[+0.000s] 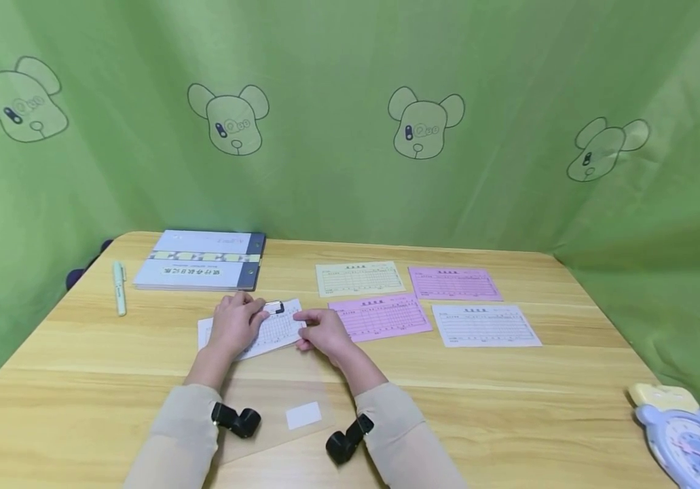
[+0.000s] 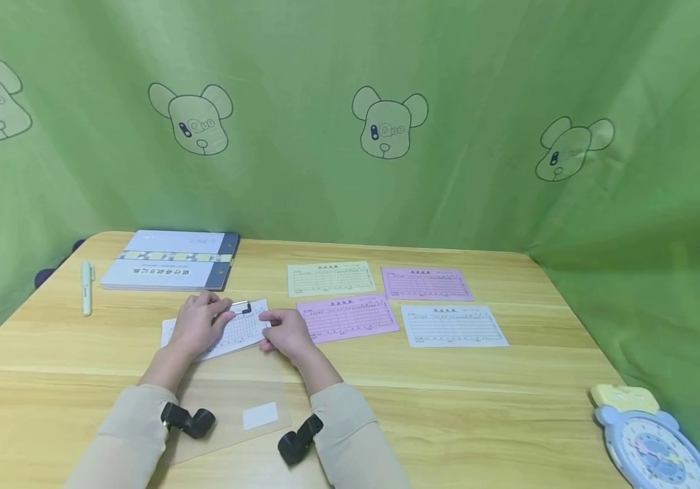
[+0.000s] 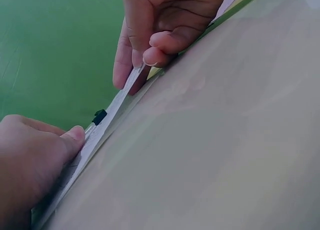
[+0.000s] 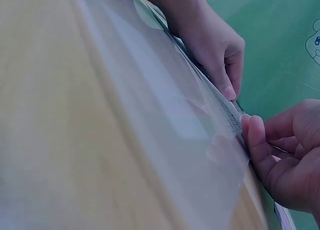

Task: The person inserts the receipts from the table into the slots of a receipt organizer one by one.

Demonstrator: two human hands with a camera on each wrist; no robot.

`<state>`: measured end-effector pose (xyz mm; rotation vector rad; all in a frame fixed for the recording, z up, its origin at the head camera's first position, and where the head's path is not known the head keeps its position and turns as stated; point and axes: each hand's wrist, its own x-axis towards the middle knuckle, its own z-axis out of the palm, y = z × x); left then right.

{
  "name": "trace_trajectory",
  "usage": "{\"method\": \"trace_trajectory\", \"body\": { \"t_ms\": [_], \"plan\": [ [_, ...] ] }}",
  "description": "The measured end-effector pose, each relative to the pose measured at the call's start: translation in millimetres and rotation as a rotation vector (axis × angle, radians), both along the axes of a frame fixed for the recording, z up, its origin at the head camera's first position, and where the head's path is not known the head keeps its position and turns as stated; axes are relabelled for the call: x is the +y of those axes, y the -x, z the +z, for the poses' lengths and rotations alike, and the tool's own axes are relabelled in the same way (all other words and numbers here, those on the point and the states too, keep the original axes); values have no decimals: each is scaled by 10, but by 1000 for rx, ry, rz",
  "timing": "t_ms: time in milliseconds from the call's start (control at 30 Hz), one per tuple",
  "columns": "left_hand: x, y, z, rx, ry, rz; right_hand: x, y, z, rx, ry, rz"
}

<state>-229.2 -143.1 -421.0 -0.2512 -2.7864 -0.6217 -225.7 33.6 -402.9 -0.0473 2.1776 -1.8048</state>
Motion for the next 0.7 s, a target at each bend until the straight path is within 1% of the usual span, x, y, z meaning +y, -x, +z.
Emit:
{"method": "trace_trajectory", "body": {
  "t_ms": [167,333,500,633,700],
  "plan": [
    [-14,-9,-20,0,-27,4,72,-57,58,28,7,28],
    [-20,-18,-35,30,-61,3,306,-101,193,102,-24,90],
    [-14,-14,-40,28,-73,3,699,-113,325,191,-72,105],
    [-13,-4,-46,18,-87,8,1127,-84,384,289,-110,84],
    [-15,-3,-48,17,-99,9,1376,-61,399,343,-135,58]
  ]
}}
